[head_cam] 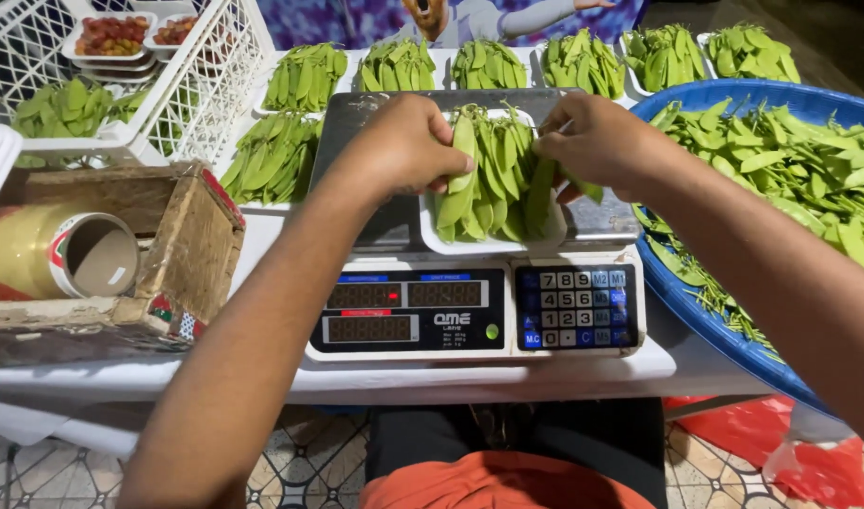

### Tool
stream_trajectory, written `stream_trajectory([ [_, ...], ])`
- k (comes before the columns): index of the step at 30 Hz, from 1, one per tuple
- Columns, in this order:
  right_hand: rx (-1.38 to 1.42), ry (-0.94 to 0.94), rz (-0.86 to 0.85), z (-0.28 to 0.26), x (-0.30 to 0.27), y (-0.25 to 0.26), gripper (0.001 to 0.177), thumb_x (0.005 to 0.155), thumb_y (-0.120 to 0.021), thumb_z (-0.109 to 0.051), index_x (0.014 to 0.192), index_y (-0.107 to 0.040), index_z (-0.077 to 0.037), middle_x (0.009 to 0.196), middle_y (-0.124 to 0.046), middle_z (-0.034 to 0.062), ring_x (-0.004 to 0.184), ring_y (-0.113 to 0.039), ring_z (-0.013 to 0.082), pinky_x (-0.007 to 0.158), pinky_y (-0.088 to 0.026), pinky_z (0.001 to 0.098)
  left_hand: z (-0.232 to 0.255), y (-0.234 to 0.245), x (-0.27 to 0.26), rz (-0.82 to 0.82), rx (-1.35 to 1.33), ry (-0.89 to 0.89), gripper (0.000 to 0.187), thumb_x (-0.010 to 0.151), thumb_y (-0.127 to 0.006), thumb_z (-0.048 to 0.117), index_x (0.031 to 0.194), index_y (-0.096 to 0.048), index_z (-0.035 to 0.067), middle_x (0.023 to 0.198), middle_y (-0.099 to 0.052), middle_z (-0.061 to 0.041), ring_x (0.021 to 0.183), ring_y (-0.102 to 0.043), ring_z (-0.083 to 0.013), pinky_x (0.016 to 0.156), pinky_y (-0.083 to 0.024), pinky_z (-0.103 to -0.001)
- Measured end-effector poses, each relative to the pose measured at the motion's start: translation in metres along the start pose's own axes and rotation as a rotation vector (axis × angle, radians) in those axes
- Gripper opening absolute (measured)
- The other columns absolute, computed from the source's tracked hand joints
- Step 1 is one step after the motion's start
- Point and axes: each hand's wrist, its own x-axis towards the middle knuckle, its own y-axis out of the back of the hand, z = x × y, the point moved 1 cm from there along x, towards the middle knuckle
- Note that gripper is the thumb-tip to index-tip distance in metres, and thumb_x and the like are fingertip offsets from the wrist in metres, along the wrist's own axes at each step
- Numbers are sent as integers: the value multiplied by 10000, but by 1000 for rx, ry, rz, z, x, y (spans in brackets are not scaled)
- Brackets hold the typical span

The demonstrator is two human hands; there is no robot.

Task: Sorting green beans from a large bowl and placing them into styrofoam trays on a digital scale to be weighed.

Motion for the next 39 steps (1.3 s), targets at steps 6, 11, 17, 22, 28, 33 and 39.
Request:
stream_trajectory([
  [6,217,-37,13,25,14,5,517,1000,-477,-122,1517,-458,-100,1132,-637,225,901,-648,273,742,-493,375,-2,21,-20,39,-85,64,59,1031,-674,93,983,-640,91,880,-665,-22,684,-602,-68,575,-515,-151],
  [11,-48,24,29,14,-15,5,552,995,-544,-99,1532,-424,-154,1182,-654,179,787,-568,237,615,-417,347,-8,23,-25,18,104,122,153,987,-703,83,849,-651,128,793,-676,-5,662,-559,-77,628,-520,-195],
  [17,-114,160,44,23,-9,-2,518,968,-581,-28,1469,-485,-121,920,-586,121,772,-579,256,665,-471,395,-9,11,-22,-33,192,118,243,1058,-641,188,820,-653,137,774,-727,-1,618,-589,-67,638,-553,-216],
  [22,269,337,100,59,18,-8,471,847,-597,70,1317,-578,52,791,-593,215,572,-690,321,488,-610,429,-39,-3,15,25,71,-63,207,830,-600,149,795,-772,41,542,-702,-65,474,-712,-154,533,-613,-264],
  [28,545,330,7,66,23,-14,414,904,-661,37,1279,-498,101,872,-603,215,677,-675,275,548,-614,367,-34,-2,9,-119,-165,-47,242,869,-677,96,898,-711,-142,717,-738,-217,568,-748,-217,541,-650,-299],
  [33,317,393,110,68,20,-13,466,873,-740,36,1269,-504,107,808,-640,254,548,-662,264,440,-576,364,-37,1,9,-148,-208,-17,302,889,-692,139,954,-690,-157,757,-733,-224,594,-748,-208,553,-652,-276],
  [39,271,361,120,66,9,-9,412,867,-701,37,1253,-561,73,825,-647,239,544,-708,304,498,-615,411,-44,2,13,-112,-245,-41,281,855,-748,138,904,-702,-135,731,-734,-242,572,-756,-241,524,-655,-301],
])
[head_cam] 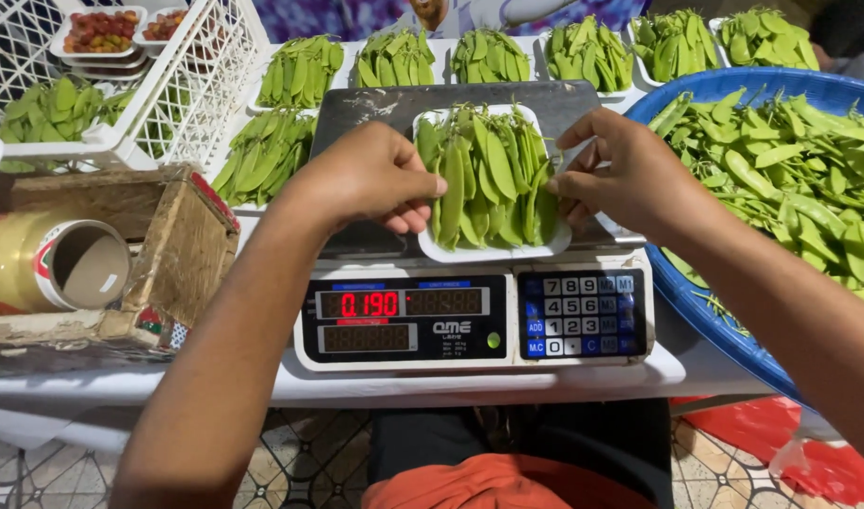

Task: Sorting green beans from a large bowl and placing them into styrofoam trays on a digital scale to be weighed.

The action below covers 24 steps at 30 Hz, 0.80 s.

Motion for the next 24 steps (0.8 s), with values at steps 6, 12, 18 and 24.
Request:
stream_trajectory([
  [6,-163,-10,-34,16,7,0,428,823,-717,15,1242,-631,11,810,-708,176,581,-724,268,577,-585,379,6,-7,-4,-43,-23,22,276,866,-716,103,940,-686,-161,761,-738,-241,596,-757,-225,549,-655,-276],
  [12,-219,19,-39,20,13,-3,417,818,-694,-49,1231,-663,-100,828,-726,92,662,-707,224,701,-551,339,3,-9,-3,-36,-23,23,276,859,-728,106,927,-694,-159,757,-739,-258,591,-760,-249,542,-657,-297],
  [18,-142,-41,-58,5,-4,1,547,806,-608,28,1342,-634,-85,840,-661,138,641,-710,252,644,-585,392,2,-6,-6,-12,-16,14,273,866,-724,131,907,-706,-138,757,-745,-247,596,-762,-236,543,-658,-290],
  [24,54,-60,-65,-10,-18,3,344,863,-602,69,1204,-641,91,816,-644,231,660,-710,295,635,-615,394,6,0,-8,45,3,-23,271,879,-694,141,915,-711,-127,754,-745,-243,591,-762,-239,544,-659,-297],
])
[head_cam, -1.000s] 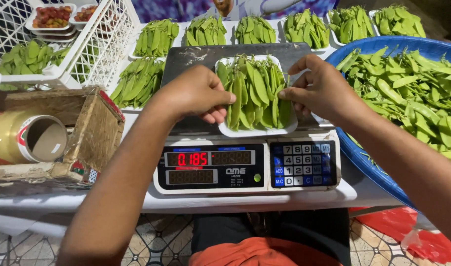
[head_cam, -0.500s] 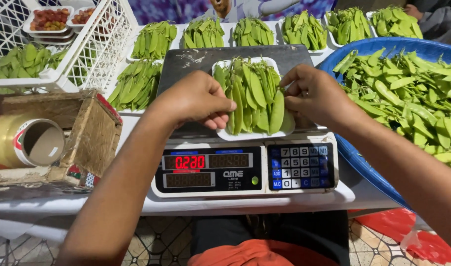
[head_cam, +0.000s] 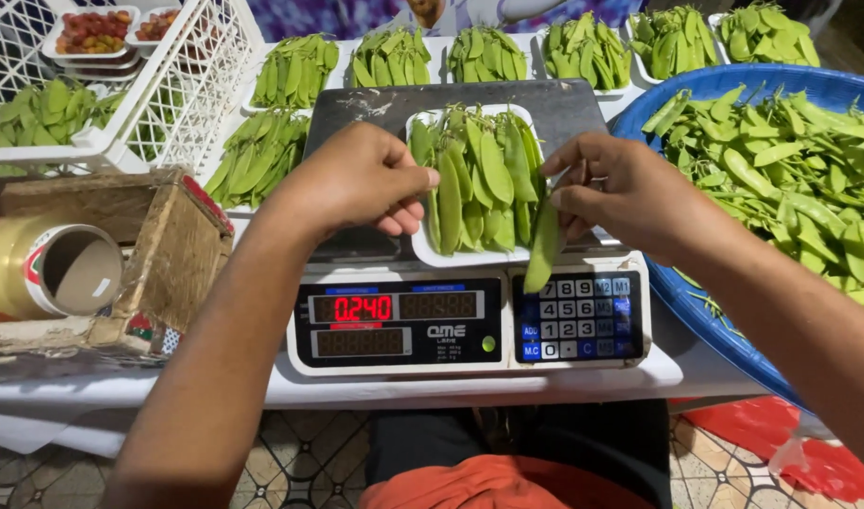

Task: Sorting green beans from a large bowl and placing them into styrofoam trays on a digital scale to be weighed.

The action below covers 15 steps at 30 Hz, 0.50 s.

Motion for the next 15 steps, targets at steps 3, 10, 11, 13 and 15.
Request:
stream_trajectory([
  [3,68,-42,-42,6,5,0,196,863,-629,65,1051,-676,92,811,-642,189,666,-698,257,586,-607,337,3,4,-2,28,27,-14,285,892,-690,160,924,-711,-123,744,-746,-241,580,-762,-239,536,-664,-309],
  [10,132,-200,-116,-16,21,10,79,999,-631,39,944,-687,38,818,-687,183,696,-641,274,661,-561,375,26,15,-10,230,220,85,105,1041,-632,181,994,-698,116,945,-760,-34,814,-731,-87,767,-631,-235],
  [11,147,-188,-129,-15,24,13,114,1017,-596,45,940,-677,23,819,-677,176,686,-609,260,638,-502,364,22,13,-4,202,245,108,118,1054,-621,196,1069,-700,111,947,-743,-30,783,-692,-90,697,-590,-212],
  [13,160,-176,-144,-17,27,21,152,1035,-560,51,937,-667,8,821,-667,169,676,-576,247,614,-444,353,17,9,4,175,268,133,160,1068,-610,212,1145,-702,106,950,-726,-27,753,-652,-93,628,-550,-189],
  [15,289,-44,-194,-26,29,27,218,1052,-452,13,927,-621,-45,982,-751,191,671,-551,204,607,-434,344,14,5,11,131,306,119,216,1032,-666,246,1216,-684,135,960,-715,-19,712,-641,-100,645,-536,-239],
])
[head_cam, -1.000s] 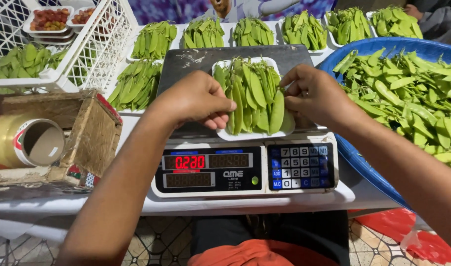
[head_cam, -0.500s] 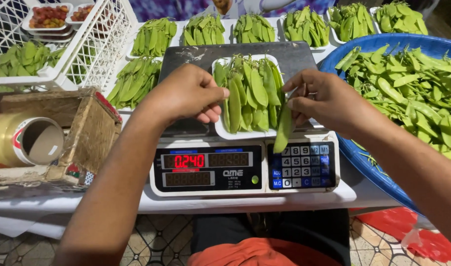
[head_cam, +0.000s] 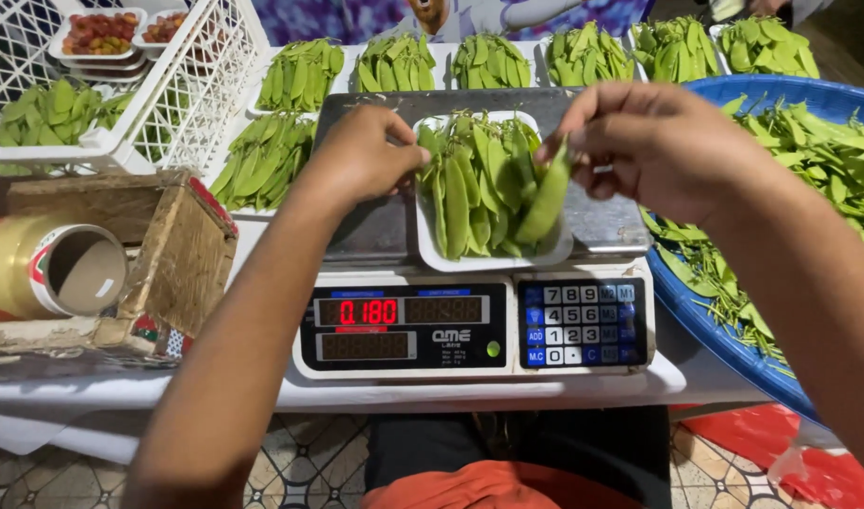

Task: Sorting green beans from a large bowl and placing them into styrofoam trays on a digital scale to be weighed.

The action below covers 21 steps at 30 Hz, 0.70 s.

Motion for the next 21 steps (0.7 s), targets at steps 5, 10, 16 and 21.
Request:
stream_trajectory([
  [5,-73,82,92,-20,15,-9,141,1059,-540,-36,946,-618,-73,850,-665,125,697,-599,206,630,-490,326,-5,-3,12,14,-4,-7,212,993,-696,265,1181,-670,170,1000,-739,-5,776,-667,-113,719,-524,-313],
  [10,-407,66,192,-17,52,-24,59,1021,-590,-8,982,-632,-15,812,-659,121,676,-630,182,619,-566,273,-8,-4,14,18,-48,-13,183,991,-700,256,1145,-667,163,957,-745,-17,764,-681,-115,711,-541,-315],
  [16,-848,499,320,1,77,-14,301,972,-543,-48,1208,-730,-26,1181,-734,170,949,-718,300,770,-562,416,-12,-4,15,4,-106,-36,179,983,-700,217,1142,-664,145,963,-764,-36,770,-708,-118,687,-574,-303],
  [21,-999,260,-3,-26,32,-30,371,906,-696,-179,1267,-661,-104,1406,-591,140,1128,-632,326,949,-554,433,-11,-2,10,-23,-92,-24,213,988,-691,217,1190,-661,154,970,-758,-15,778,-703,-111,695,-553,-295],
])
